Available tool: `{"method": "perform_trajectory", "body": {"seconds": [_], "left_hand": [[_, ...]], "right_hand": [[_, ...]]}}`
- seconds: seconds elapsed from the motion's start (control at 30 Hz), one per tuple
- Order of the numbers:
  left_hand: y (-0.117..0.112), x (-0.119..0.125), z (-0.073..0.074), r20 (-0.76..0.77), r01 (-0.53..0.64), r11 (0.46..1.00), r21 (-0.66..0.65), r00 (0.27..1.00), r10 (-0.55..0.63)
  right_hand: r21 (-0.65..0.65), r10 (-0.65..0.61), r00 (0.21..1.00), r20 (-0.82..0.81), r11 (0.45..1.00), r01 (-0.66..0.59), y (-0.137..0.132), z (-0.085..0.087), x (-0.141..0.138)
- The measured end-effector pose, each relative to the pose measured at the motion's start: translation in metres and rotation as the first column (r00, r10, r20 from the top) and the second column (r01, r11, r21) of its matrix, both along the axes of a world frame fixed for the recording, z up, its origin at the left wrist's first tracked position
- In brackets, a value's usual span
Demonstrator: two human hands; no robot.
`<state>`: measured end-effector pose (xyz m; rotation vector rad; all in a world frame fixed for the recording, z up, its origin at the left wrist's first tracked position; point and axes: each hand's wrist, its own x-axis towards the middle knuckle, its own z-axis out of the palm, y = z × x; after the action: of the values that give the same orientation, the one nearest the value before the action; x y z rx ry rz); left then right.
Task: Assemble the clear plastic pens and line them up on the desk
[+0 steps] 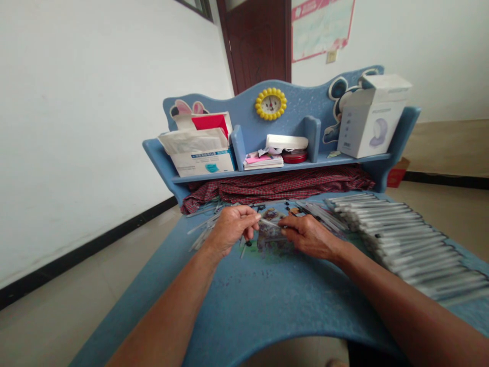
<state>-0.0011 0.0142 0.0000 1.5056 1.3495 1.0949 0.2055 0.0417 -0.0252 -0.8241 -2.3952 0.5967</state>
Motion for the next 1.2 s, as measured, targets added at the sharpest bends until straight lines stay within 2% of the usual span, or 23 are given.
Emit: {"method": "perform_trajectory", "body": {"seconds": [0.17,0.3,0.4,0.6,0.8,1.03,1.2], "left_hand": [[-0.0011,0.0029,0.0025,0.053,0.004,1.0,-0.003,0.999,-0.004],[-0.0001,0.0026,0.0006,-0.028,-0.041,0.999,-0.011,0.999,0.041],[0.0002,0.0011,-0.0002,-0.048,-0.034,0.999,-0.003,0.998,0.034],[-0.0006,0.002,0.0014,0.052,0.01,1.0,0.003,0.999,-0.011],[0.0005,0.0003,-0.0016,-0.031,-0.02,1.0,-0.01,0.999,0.02],[-0.0001,-0.0006,0.0006,0.028,0.029,0.999,-0.013,0.999,-0.028],[-0.0009,0.0019,0.001,-0.046,-0.01,0.999,-0.04,0.999,0.008]], "right_hand": [[0.008,-0.009,1.0,0.006,1.0,0.009,-0.0001,-0.0006,0.0],[0.016,-0.017,1.0,0.011,1.0,0.017,-0.0006,-0.0004,-0.0003],[0.015,-0.015,1.0,0.02,1.0,0.015,-0.0004,-0.0009,-0.0003],[-0.003,-0.016,1.0,0.018,1.0,0.016,0.0005,-0.001,-0.0004],[0.001,-0.017,0.999,0.029,1.0,0.016,0.0005,-0.0012,-0.0007],[0.004,-0.004,0.999,0.04,1.0,0.004,0.0003,-0.0008,0.0],[0.021,-0.004,0.999,0.032,1.0,0.003,-0.0001,-0.0008,-0.0008]]}}
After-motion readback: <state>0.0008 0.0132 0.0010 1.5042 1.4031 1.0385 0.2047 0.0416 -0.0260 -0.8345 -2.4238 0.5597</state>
